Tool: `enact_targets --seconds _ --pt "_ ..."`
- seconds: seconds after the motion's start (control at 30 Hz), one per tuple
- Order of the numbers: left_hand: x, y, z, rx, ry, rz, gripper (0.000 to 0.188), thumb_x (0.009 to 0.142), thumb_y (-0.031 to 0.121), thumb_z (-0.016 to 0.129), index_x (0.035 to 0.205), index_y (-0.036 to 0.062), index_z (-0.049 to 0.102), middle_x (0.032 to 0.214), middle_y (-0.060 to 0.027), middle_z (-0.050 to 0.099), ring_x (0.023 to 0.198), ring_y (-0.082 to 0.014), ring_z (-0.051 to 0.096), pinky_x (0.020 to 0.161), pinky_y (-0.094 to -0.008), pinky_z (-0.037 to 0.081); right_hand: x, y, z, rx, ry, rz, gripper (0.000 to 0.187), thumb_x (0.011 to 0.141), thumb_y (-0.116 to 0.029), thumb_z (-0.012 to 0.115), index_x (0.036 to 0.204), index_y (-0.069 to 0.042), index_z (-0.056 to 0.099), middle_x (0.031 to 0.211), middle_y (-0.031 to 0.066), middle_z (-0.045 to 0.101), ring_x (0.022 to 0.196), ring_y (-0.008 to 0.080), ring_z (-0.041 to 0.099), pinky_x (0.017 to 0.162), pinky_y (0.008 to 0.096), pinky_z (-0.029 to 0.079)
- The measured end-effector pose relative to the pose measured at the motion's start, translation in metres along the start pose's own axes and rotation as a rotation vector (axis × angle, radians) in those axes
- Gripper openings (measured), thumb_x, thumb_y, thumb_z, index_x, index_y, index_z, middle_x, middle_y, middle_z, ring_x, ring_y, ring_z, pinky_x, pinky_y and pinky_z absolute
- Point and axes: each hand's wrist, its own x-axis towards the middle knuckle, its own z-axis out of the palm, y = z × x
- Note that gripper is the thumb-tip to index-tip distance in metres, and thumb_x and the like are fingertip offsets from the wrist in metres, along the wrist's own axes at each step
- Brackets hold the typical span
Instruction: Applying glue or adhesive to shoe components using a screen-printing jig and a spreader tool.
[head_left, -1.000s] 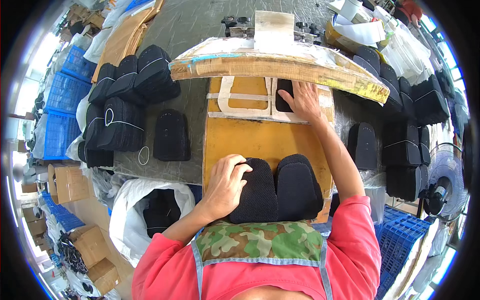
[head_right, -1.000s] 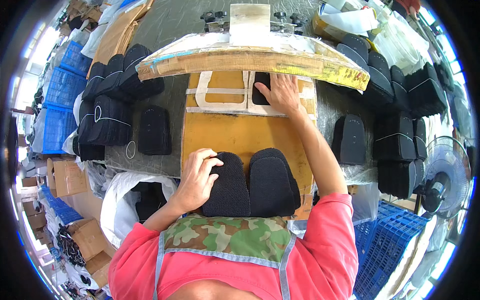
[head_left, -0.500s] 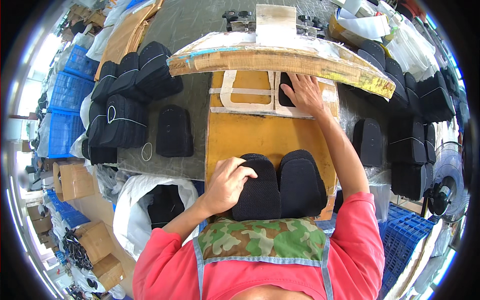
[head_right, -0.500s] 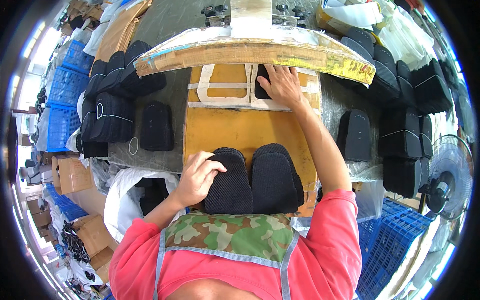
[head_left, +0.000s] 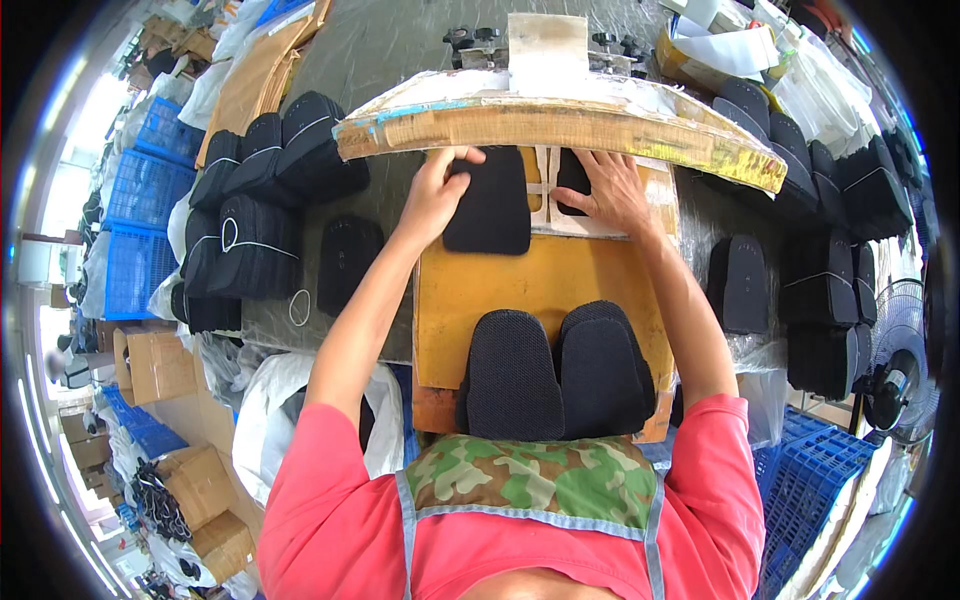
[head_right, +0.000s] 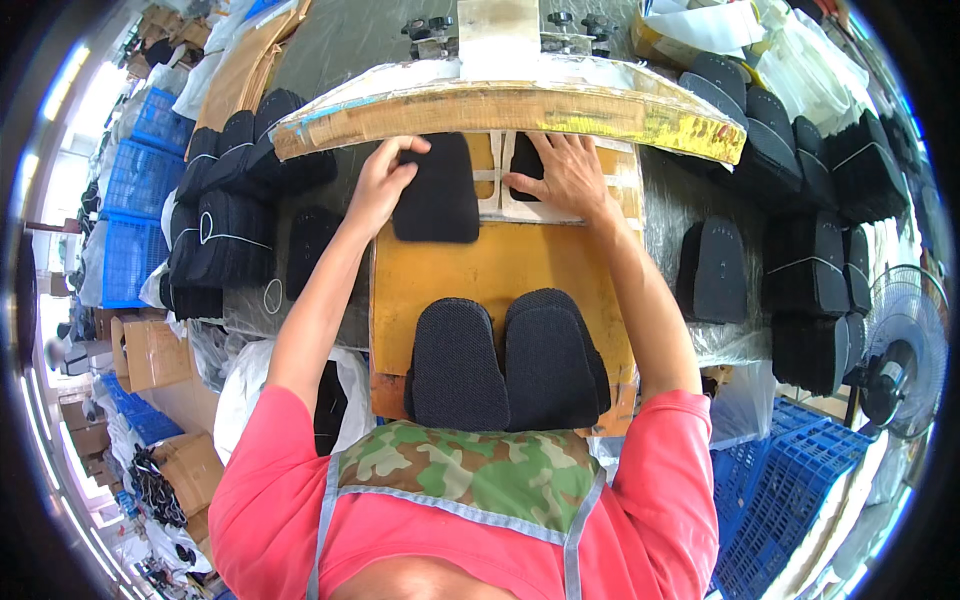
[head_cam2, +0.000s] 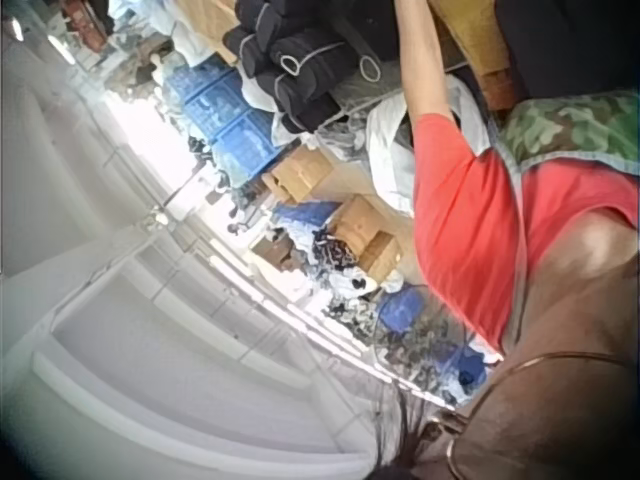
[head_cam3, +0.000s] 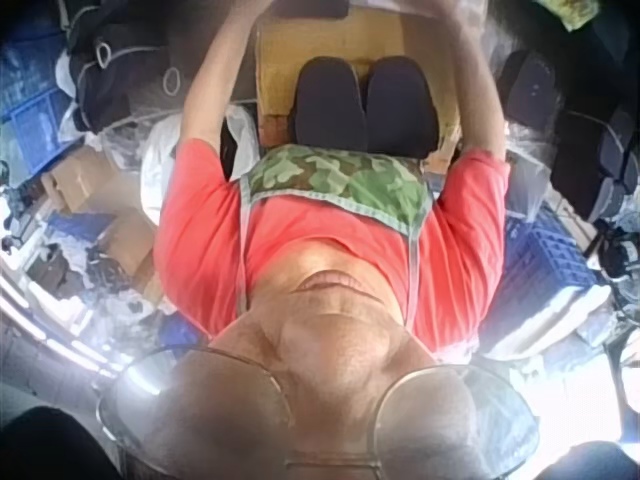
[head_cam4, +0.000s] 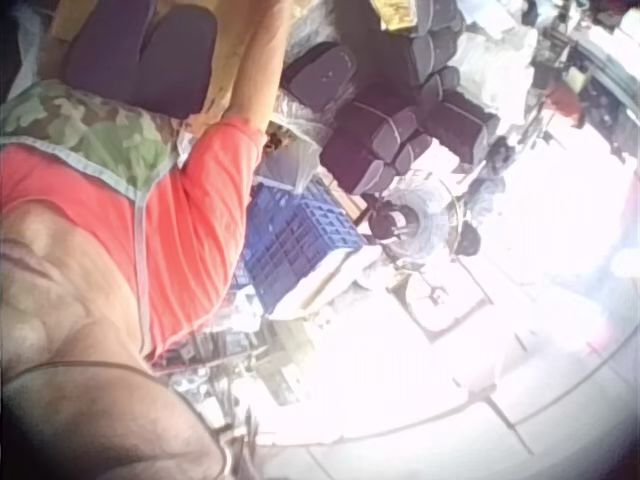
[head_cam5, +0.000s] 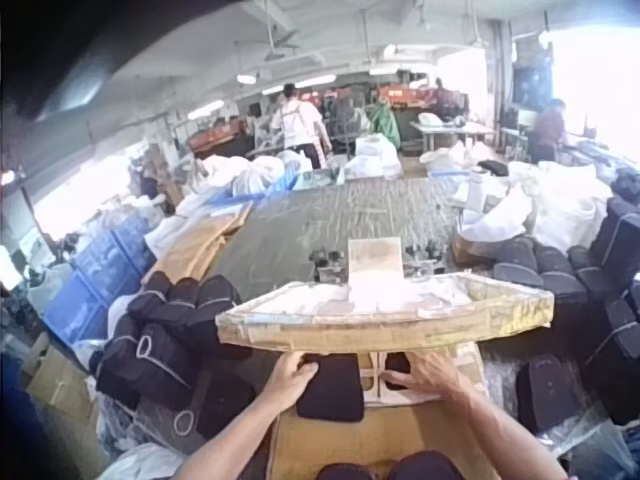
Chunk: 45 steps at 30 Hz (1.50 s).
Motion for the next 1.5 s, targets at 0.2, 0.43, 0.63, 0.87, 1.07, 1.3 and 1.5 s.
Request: enact_targets --seconds 0.2,0.43,0.63,0.87,1.07,1.3,1.5 --pt "0.057 -0.041 0.034 0.687 0.207 0.251 0.030 0.090 0.017 0.052 0.114 0.0003 0.060 0.109 -0.0214 0.065 0.103 -0.0409 0.059 0.089 -0.0506 0.043 0.005 -0.001 0.003 0.198 0.103 0.106 0.063 0.086 -0.050 0.065 0.126 -0.003 0.057 0.125 0.0208 0.060 0.123 0.0367 0.050 0.108 0.0467 0.031" --pt "0.039 -0.035 0.055 0.833 0.157 0.427 0.060 0.095 0.028 0.053 0.142 -0.0029 0.034 0.140 -0.0252 0.044 0.134 -0.0402 0.036 0.112 -0.0527 0.024 0.003 0.007 0.006 0.137 0.101 0.108 0.060 0.088 -0.047 0.064 0.128 -0.003 0.057 0.124 0.0205 0.061 0.123 0.0364 0.050 0.107 0.0461 0.031" --pt "0.034 -0.043 0.051 0.929 0.115 0.400 0.061 0.097 0.029 0.050 0.145 -0.0015 0.029 0.145 -0.0232 0.035 0.138 -0.0378 0.028 0.114 -0.0521 0.022 0.005 0.001 0.007 0.125 0.125 0.091 0.063 0.088 -0.048 0.063 0.130 -0.002 0.055 0.125 0.0214 0.060 0.123 0.0382 0.050 0.108 0.0460 0.030" --pt "0.032 -0.041 0.046 0.897 -0.006 0.351 0.060 0.096 0.030 0.053 0.140 -0.0073 0.037 0.139 -0.0267 0.042 0.134 -0.0403 0.034 0.113 -0.0516 0.024 0.004 0.002 0.008 0.118 0.156 0.055 0.063 0.089 -0.048 0.062 0.131 -0.001 0.054 0.125 0.0233 0.059 0.124 0.0391 0.048 0.108 0.0466 0.030" --pt "0.049 -0.017 0.042 0.804 -0.070 0.321 0.047 0.090 0.014 0.060 0.129 -0.0063 0.044 0.118 -0.0309 0.055 0.108 -0.0436 0.054 0.097 -0.0517 0.040 0.000 0.008 0.010 0.107 0.190 0.055 0.060 0.090 -0.047 0.062 0.126 0.000 0.057 0.120 0.0237 0.062 0.120 0.0390 0.051 0.108 0.0466 0.031" --pt "0.049 -0.025 0.055 0.687 0.058 0.298 0.041 0.092 0.016 0.057 0.124 -0.0063 0.046 0.112 -0.0301 0.057 0.099 -0.0445 0.056 0.091 -0.0514 0.042 0.004 0.008 0.010 0.101 0.152 0.055 0.057 0.090 -0.047 0.062 0.119 0.001 0.060 0.115 0.0226 0.063 0.114 0.0360 0.055 0.103 0.0457 0.035" --pt "0.047 -0.038 0.056 0.881 0.166 0.567 0.039 0.095 0.023 0.054 0.126 0.0003 0.049 0.117 -0.0251 0.057 0.110 -0.0414 0.054 0.094 -0.0477 0.041 0.005 0.004 0.012 0.101 0.243 0.005 0.057 0.089 -0.047 0.063 0.120 0.000 0.059 0.115 0.0229 0.064 0.112 0.0353 0.057 0.102 0.0450 0.036"
